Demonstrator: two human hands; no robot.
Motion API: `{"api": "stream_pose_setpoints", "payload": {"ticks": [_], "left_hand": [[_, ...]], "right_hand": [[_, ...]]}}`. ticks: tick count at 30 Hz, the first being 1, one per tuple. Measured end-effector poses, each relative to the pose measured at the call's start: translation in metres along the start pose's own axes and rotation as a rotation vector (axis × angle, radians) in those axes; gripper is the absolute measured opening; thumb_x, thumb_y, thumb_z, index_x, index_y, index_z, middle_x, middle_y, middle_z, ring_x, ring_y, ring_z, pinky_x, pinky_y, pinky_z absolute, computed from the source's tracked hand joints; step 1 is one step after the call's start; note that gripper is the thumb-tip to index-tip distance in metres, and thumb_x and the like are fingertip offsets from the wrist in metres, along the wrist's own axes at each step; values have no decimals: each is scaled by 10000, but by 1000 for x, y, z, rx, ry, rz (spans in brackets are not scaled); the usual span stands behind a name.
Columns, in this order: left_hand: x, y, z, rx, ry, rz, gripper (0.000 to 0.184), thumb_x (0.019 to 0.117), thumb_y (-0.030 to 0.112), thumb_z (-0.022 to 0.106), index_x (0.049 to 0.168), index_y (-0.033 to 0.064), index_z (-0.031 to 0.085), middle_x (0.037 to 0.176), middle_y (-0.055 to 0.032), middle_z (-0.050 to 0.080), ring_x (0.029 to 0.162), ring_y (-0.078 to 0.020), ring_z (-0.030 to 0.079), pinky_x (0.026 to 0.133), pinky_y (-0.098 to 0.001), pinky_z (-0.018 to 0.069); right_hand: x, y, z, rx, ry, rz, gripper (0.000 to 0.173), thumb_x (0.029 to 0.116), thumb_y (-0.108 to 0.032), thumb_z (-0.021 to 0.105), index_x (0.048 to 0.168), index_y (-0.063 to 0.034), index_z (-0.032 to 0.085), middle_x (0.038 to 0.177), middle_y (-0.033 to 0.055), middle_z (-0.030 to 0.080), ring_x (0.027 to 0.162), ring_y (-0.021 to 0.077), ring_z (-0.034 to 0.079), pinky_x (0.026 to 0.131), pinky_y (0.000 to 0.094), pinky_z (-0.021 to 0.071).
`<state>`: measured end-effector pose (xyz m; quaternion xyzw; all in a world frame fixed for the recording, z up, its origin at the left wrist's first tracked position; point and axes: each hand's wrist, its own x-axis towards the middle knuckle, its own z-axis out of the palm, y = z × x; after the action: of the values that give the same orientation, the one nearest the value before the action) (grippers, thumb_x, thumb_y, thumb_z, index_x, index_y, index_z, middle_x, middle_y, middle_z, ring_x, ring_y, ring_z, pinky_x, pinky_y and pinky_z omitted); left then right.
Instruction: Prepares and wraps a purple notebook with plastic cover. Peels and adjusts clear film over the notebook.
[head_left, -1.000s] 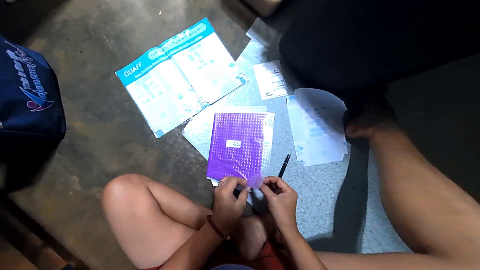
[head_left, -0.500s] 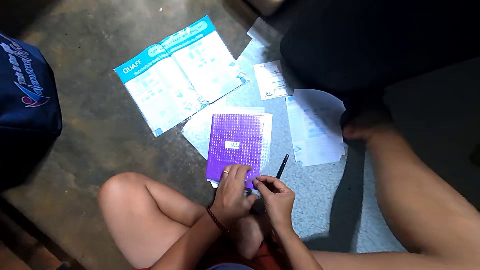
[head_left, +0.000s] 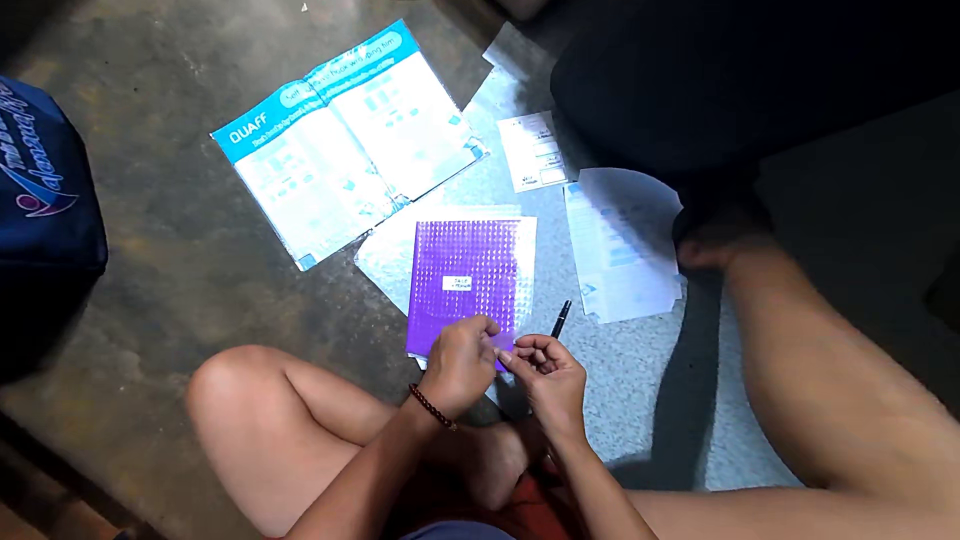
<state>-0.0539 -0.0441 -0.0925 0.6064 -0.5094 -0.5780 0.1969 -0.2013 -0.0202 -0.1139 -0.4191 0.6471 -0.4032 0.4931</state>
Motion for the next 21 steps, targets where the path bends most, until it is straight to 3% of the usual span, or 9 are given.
{"api": "stream_pose_setpoints", "payload": {"ticks": [6,8,12,21], "left_hand": [[-1,14,-3,37,-55,-60,275,887,172,671,1103,3,684,958,-106,656,884,-212,623,791,-410,512],[0,17,-2,124,-35,-40,283,923,210,689,1096,-14,688,982,-134,658,910,-250,627,819,-436,513],[4,16,-1,218,-25,1,235,1024,170,588,1023,-38,697,970,-167,682,934,-284,661,848,-456,515],[6,3,-5,157,30,104,232,1028,153,587,981,-51,687,879,-151,674,837,-247,655,800,-407,523]], "right_hand": [[0,-2,-1,-17,-29,-46,229,746,100,707,945,-1,654,801,-51,677,692,-48,637,661,116,549],[0,-2,0,-26,-35,-62,232,747,100,692,955,8,646,810,-49,674,702,-47,637,667,118,549],[1,-4,2,-5,-33,-29,256,750,119,698,961,-5,624,809,-34,695,700,-4,676,670,160,584],[1,-6,4,-37,1,3,250,758,131,728,917,-17,604,749,-23,677,631,13,661,606,172,576]]}}
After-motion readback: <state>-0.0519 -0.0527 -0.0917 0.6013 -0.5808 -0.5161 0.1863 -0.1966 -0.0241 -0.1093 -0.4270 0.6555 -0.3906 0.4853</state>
